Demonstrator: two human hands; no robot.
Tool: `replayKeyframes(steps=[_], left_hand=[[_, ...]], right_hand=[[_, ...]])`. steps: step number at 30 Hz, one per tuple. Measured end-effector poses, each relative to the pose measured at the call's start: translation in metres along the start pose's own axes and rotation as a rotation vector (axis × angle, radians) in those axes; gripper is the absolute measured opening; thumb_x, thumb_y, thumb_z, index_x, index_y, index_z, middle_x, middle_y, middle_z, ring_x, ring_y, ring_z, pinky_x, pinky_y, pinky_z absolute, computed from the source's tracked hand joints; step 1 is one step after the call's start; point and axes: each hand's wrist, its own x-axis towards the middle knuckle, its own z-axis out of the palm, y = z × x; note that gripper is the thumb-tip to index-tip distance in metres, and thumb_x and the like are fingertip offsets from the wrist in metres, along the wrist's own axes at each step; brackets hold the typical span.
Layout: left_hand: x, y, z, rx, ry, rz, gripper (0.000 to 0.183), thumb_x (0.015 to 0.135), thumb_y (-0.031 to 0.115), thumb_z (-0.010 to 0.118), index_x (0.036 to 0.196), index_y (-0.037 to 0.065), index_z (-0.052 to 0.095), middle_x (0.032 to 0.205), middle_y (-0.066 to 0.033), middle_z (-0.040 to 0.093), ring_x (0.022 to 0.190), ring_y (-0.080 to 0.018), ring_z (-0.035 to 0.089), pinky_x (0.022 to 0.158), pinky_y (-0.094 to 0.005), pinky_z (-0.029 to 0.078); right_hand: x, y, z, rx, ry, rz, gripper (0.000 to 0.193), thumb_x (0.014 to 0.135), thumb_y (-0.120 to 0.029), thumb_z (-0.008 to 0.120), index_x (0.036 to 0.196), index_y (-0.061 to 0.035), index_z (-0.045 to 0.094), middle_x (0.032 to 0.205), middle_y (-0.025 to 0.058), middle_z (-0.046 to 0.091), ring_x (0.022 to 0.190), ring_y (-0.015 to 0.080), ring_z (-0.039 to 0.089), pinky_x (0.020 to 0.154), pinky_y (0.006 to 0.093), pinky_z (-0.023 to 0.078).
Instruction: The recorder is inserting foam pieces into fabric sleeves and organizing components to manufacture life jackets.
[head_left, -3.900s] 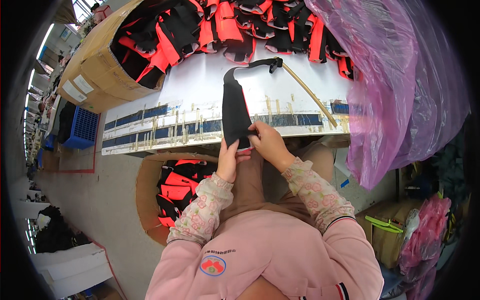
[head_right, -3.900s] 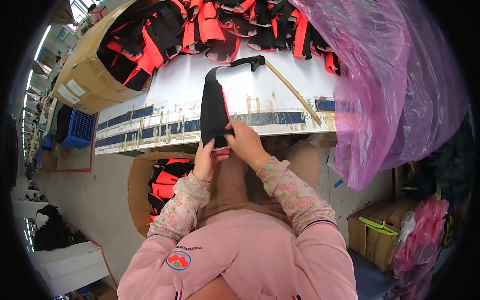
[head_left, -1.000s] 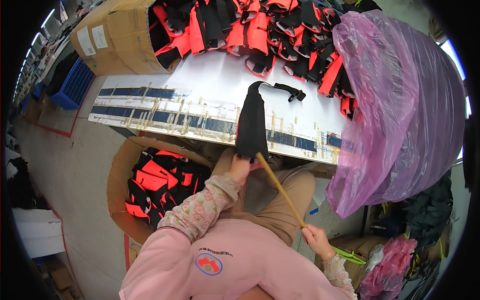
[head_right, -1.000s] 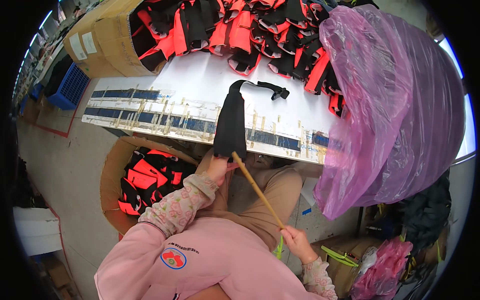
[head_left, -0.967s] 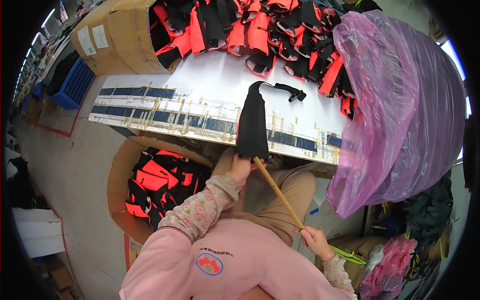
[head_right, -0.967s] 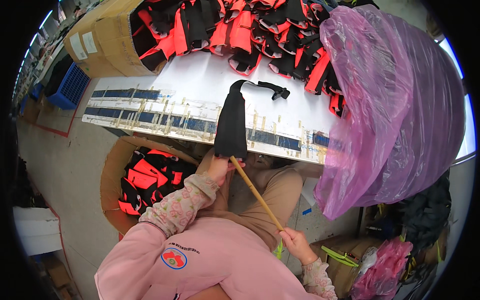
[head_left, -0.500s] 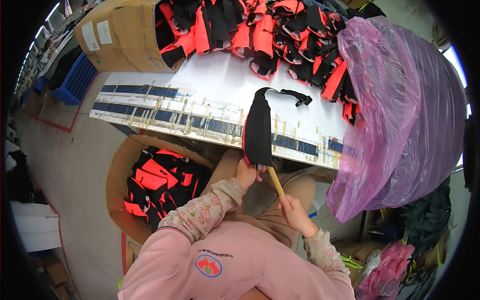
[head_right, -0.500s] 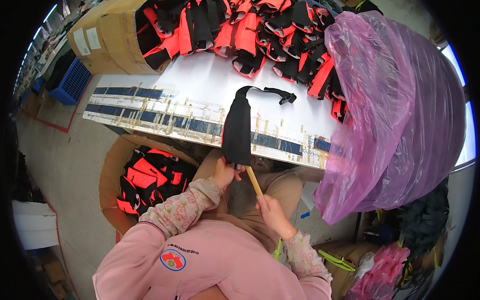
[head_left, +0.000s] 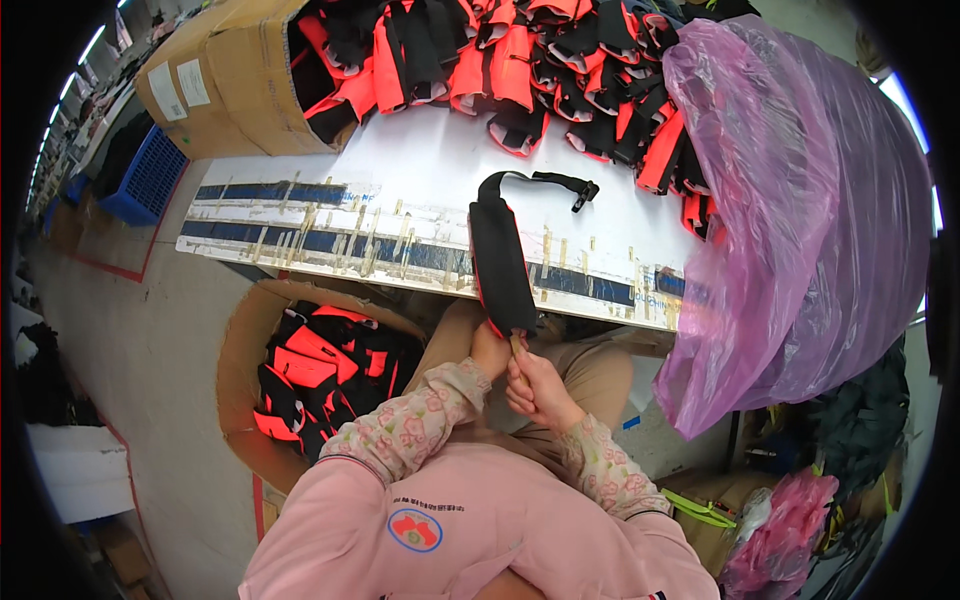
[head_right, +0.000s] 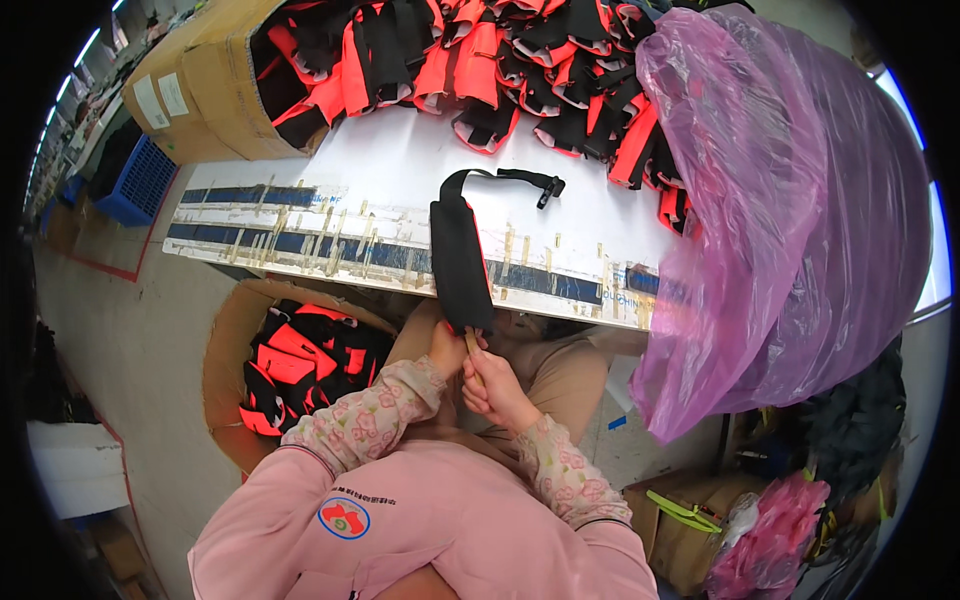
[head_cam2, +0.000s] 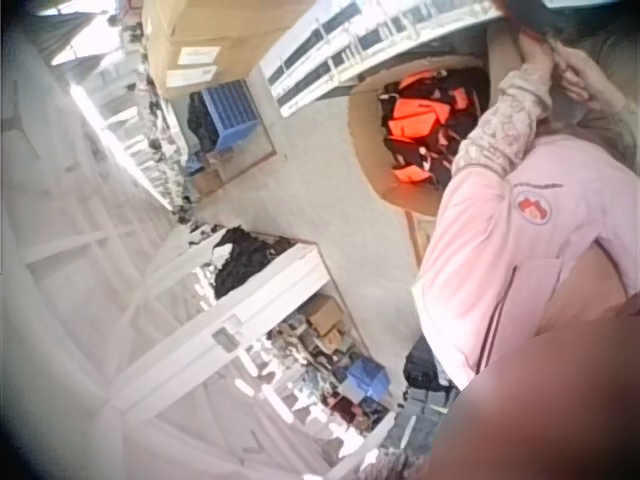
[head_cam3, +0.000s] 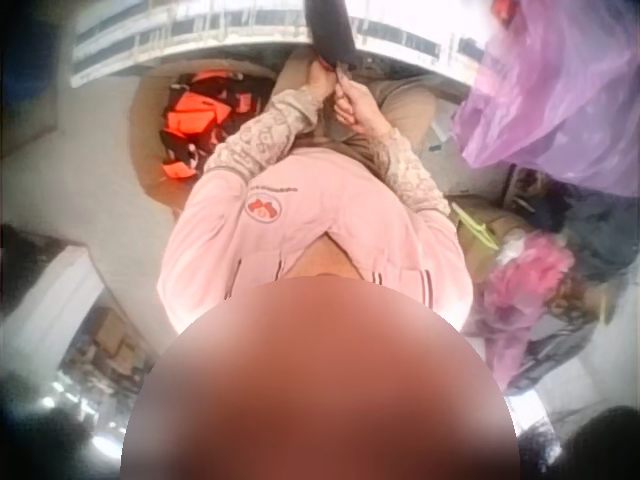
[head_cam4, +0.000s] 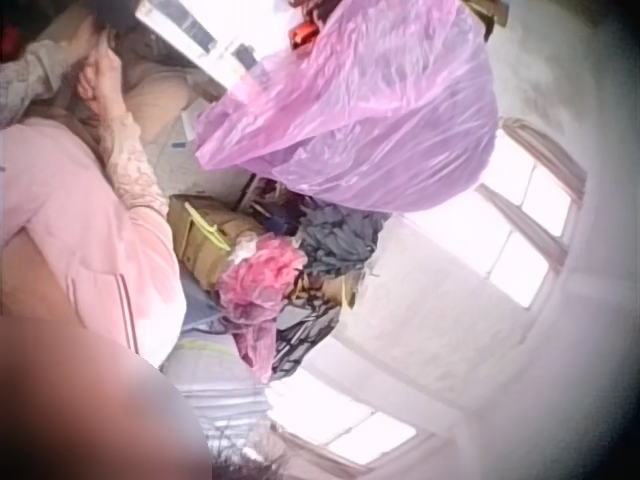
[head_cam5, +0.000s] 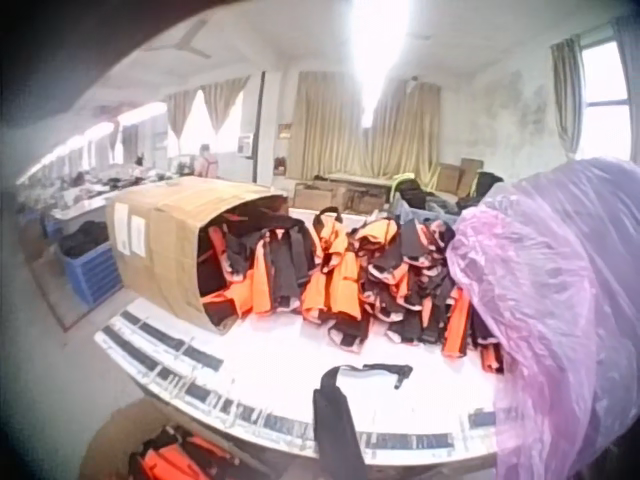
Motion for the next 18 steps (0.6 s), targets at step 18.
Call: replayKeyframes(steps=[18], left_hand=[[-0.015,0.009,0.013,0.084,0.031,-0.033,0.021,0.093,0.019,0.048,0.088,0.001,0.056,0.077,-0.01,0.06,0.057,-0.0162,0.058,0.048,-0.0275,0.047]], right_hand=[[-0.021,0.019,0.017,-0.032,0.424,-0.212,0.031,0.097,-0.031,0.035,0.079,-0.0076,0.043,0.044,-0.0011,0.031,0.032,0.0101,0.026,0.032,0.0261,0.025]])
